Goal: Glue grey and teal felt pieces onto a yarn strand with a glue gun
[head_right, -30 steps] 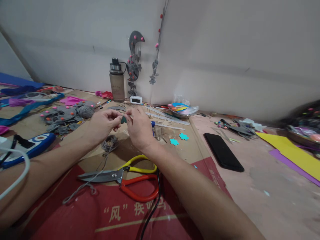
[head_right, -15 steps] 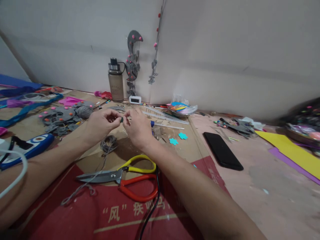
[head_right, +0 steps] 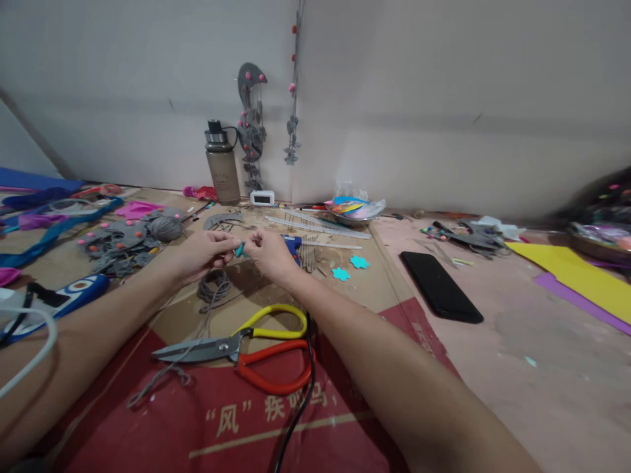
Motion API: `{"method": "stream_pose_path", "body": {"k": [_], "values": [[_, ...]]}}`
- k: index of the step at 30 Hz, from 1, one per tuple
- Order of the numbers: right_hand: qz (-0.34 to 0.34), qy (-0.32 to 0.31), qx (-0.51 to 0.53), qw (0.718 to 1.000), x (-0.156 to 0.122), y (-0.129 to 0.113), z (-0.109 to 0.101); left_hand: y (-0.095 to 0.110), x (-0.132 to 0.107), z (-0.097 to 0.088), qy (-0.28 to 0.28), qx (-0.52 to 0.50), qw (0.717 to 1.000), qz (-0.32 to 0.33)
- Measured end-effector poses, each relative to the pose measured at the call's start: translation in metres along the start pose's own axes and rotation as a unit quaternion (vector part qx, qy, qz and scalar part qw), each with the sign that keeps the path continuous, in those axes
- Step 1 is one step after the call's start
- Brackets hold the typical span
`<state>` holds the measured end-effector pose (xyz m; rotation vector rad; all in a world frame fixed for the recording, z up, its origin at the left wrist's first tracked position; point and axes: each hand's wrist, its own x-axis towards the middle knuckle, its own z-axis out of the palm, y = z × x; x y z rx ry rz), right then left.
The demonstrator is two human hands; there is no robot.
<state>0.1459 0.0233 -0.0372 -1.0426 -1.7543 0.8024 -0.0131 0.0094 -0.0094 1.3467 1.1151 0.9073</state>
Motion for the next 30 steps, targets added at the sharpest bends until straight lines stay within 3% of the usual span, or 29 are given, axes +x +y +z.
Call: {"method": "stream_pose_path", "body": {"k": [10,18,24,30], "values": [[-0.004,0.024,0.011,1.000,-0.002,0.003,0.004,0.003,-0.001,-0.001,0.001,-0.047,0.999,-0.014],[-0.029,0.035,-0.019,0.999,-0.007,0.002,0.007,-0.003,0.000,-0.002,0.060,0.118,0.989,0.058],[-0.028,0.057,-0.066,0.996,-0.013,0.001,0.012,-0.006,-0.003,0.003,0.107,0.267,0.941,0.175],[0.006,0.060,-0.073,0.996,-0.015,0.000,0.017,-0.009,-0.004,0.001,0.099,0.270,0.944,0.163]]}}
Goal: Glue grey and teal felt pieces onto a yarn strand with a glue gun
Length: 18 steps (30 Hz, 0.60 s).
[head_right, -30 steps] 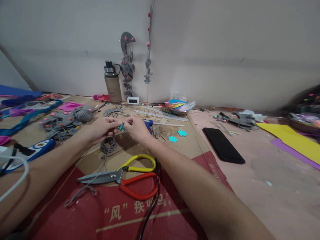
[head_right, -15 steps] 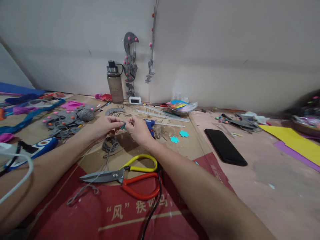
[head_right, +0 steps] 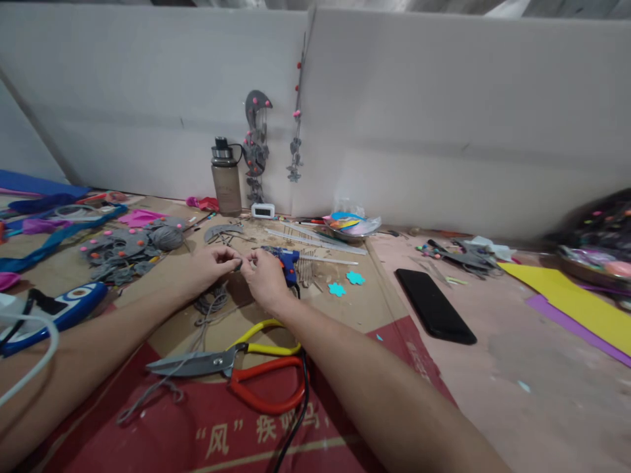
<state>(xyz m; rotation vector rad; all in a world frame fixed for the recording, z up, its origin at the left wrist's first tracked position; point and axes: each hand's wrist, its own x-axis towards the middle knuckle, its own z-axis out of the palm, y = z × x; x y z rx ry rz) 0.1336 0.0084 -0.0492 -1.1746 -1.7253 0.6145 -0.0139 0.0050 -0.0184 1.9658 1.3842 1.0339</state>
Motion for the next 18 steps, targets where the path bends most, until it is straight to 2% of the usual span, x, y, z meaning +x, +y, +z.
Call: {"method": "stream_pose_path", "body": {"k": [7,18], "values": [[-0.007,-0.001,-0.019,1.000,0.0008,0.0004,0.0019,-0.0090,0.0017,0.0000,-0.015,-0.004,1.000,-0.007],[-0.030,0.006,-0.046,0.998,-0.0036,0.0009,-0.0002,-0.0092,0.0003,0.0014,-0.010,0.001,1.000,0.004]]}}
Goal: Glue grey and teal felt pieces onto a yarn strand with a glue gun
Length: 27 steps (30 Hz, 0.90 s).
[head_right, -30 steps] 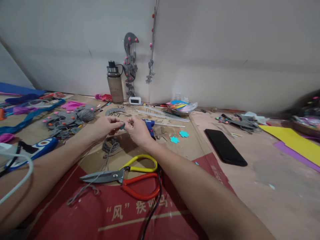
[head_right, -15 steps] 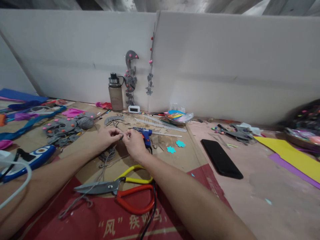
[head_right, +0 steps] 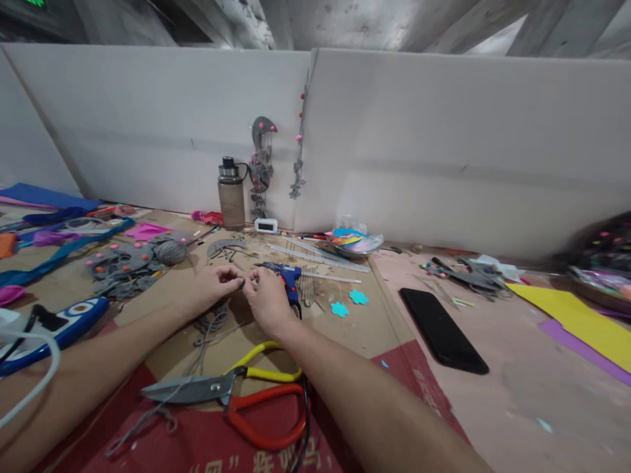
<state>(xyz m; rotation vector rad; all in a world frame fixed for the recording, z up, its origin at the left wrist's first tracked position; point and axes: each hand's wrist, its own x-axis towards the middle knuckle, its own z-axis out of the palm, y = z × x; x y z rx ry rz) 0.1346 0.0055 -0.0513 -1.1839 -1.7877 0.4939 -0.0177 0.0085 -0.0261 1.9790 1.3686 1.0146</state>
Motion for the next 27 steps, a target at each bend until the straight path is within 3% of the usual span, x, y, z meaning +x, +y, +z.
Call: {"method": "stream_pose_path", "body": {"k": [10,27], "values": [[0.006,-0.008,-0.001,1.000,0.002,0.001,0.000,0.005,-0.001,0.000,0.001,0.011,1.000,-0.006],[0.009,-0.009,-0.003,1.000,0.000,-0.001,-0.001,-0.005,0.001,0.004,-0.002,0.020,1.000,0.007]]}}
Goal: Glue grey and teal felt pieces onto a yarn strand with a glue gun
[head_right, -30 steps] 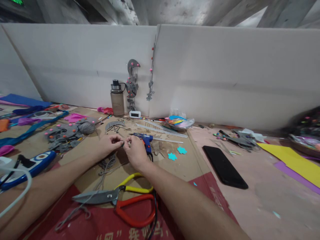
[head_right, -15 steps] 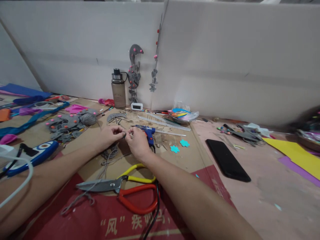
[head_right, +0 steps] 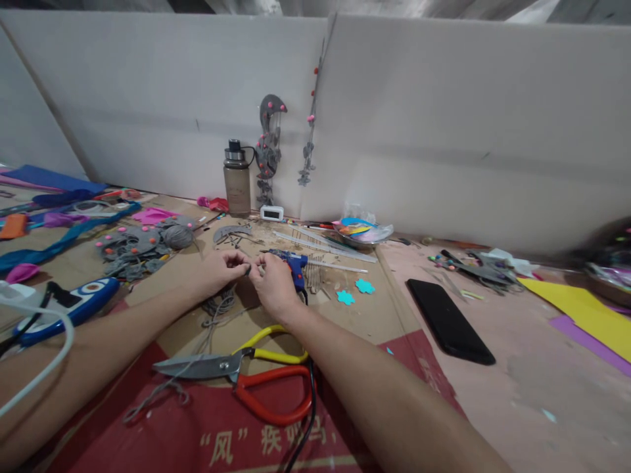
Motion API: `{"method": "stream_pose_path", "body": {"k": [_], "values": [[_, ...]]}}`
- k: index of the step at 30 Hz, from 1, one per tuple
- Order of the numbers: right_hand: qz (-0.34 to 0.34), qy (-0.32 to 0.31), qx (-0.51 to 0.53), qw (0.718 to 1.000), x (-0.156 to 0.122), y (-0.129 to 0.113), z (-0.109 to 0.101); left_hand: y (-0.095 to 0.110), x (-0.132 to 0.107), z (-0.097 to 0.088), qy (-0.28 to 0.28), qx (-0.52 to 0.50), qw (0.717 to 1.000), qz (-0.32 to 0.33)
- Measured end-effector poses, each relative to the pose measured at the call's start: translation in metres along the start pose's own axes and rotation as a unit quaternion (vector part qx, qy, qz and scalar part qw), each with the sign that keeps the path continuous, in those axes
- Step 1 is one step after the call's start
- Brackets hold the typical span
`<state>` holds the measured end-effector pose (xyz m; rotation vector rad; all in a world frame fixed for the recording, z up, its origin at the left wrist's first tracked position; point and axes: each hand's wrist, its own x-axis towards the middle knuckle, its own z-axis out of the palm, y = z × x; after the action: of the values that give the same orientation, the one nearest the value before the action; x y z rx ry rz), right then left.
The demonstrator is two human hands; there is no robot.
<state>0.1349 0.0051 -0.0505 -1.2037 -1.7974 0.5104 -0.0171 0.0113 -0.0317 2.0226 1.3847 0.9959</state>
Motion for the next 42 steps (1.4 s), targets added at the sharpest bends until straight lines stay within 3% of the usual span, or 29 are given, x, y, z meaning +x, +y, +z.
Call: {"method": "stream_pose_path", "body": {"k": [14,42], "values": [[-0.008,0.012,-0.013,1.000,0.0016,0.0017,0.0008,0.0065,-0.0008,-0.0026,0.000,0.004,1.000,-0.008],[-0.012,0.019,-0.026,0.999,0.0009,0.0012,0.0005,-0.0009,0.0012,-0.0016,-0.007,0.010,1.000,0.008]]}}
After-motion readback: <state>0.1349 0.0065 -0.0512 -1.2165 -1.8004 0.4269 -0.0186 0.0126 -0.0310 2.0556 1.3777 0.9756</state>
